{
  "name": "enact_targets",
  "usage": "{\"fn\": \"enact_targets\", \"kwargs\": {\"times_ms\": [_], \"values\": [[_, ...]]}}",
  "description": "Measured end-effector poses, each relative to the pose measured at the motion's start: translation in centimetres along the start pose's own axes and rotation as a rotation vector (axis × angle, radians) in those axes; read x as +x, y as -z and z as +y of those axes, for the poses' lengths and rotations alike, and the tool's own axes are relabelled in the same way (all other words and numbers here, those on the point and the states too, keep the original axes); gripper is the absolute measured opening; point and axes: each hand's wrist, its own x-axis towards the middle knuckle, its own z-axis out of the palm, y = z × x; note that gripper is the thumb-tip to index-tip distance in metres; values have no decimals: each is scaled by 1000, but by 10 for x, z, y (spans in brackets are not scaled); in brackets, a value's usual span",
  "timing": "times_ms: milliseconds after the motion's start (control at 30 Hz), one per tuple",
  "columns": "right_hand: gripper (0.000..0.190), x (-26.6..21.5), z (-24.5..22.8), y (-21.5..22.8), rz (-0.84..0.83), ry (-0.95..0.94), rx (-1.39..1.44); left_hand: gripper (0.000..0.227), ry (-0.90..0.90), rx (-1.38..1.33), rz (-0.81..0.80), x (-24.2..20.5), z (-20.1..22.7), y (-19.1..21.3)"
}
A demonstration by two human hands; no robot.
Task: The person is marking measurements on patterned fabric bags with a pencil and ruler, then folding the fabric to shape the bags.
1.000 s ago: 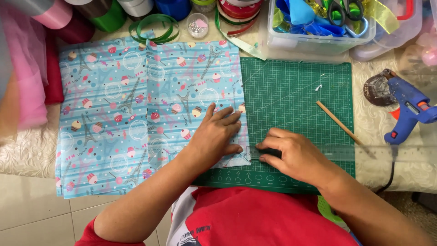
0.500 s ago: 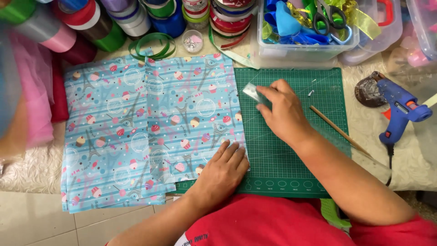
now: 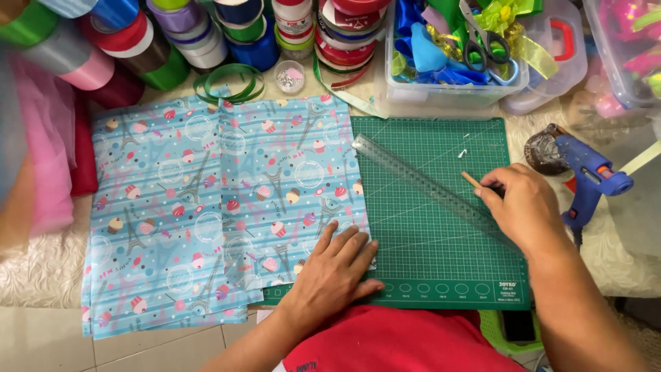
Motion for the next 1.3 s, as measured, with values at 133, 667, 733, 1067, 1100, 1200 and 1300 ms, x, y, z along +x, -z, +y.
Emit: {"fn": "enact_targets", "kwargs": {"times_ms": [133, 667, 733, 1067, 1100, 1200, 1300], "values": [[5, -7, -6, -10, 45, 88, 68, 33, -28, 0, 80, 2, 1, 8], [13, -40, -125, -34, -56, 780, 490, 21, -65, -106, 162, -1, 5, 11], [13, -42, -125, -37, -57, 786, 495, 20, -54, -134, 162, 1, 4, 12], [12, -55, -132, -41, -56, 728, 385, 57, -58, 32, 124, -4, 15, 13], [16, -55, -134, -41, 3, 745, 342, 61, -56, 53, 115, -5, 15, 12], [20, -49, -138, -47, 66, 701, 333, 59, -46, 16, 96, -7, 16, 16], [11, -47, -138, -50, 56, 662, 322, 58, -41, -42, 86, -9, 14, 12]]}}
